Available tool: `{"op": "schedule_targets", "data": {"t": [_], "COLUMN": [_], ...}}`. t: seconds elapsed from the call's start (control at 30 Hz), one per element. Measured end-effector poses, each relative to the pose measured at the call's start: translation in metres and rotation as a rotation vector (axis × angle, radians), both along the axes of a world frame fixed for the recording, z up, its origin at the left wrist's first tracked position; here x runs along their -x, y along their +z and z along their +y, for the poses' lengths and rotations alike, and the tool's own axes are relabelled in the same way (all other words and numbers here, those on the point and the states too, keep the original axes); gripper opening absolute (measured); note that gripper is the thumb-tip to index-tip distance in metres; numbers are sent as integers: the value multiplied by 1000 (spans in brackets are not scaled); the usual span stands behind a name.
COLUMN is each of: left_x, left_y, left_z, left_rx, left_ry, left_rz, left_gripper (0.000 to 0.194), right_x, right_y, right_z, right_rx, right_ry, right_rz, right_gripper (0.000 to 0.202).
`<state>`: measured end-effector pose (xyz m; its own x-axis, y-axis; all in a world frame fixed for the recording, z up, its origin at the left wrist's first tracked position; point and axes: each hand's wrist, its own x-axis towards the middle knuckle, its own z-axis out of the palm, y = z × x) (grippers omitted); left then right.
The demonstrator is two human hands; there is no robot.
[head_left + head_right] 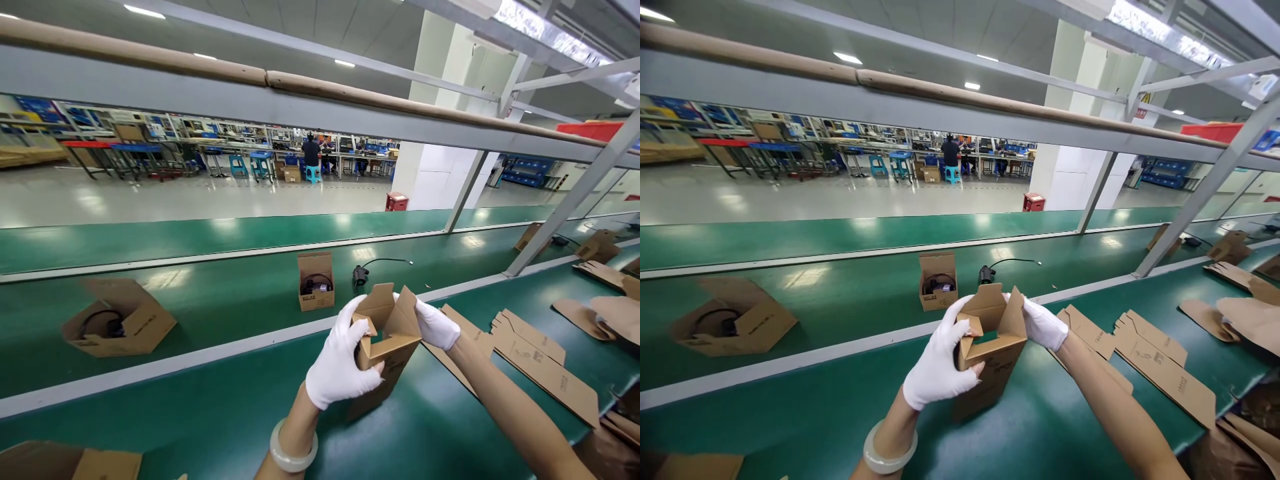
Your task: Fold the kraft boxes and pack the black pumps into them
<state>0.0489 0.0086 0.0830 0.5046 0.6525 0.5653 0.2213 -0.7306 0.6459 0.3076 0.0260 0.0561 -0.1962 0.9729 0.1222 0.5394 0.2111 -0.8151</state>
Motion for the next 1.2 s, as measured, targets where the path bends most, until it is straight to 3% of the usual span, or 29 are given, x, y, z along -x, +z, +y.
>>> {"op": "schedule_targets", "data": {"t": [0.13,0.2,0.37,0.47,0.57,0.67,0.77,1.0,1.1,1.2], "left_x": [4,5,0,1,4,4,4,0,-1,3], "left_y": [3,6,6,4,3,5,7,4,3,-1], "left_z": [-1,-1,-1,2,3,1,-3,-2,1,11], "left_rx": [44,41,-8,32,40,35,60,99,161,310], "left_ry": [-13,-41,-66,-134,-185,-219,-236,-276,-302,-213], "left_rz": [-68,-64,-20,-99,-119,-95,-113,-89,-128,-295], "left_gripper": [39,38,39,41,42,42,41,44,45,47], "right_x": [31,40,41,30,23,29,43,62,57,51], "right_y": [26,33,31,37,60,87,100,78,78,90], "right_z": [-12,-16,-12,-4,3,5,1,-21,-26,-35], "right_rx": [328,436,497,491,443,371,335,111,23,-305], "right_ry": [230,266,206,329,476,567,600,307,237,101], "right_rz": [554,712,721,706,502,18,-306,-609,-685,-682], "right_gripper": [55,58,63,63,63,58,48,36,36,39]}}
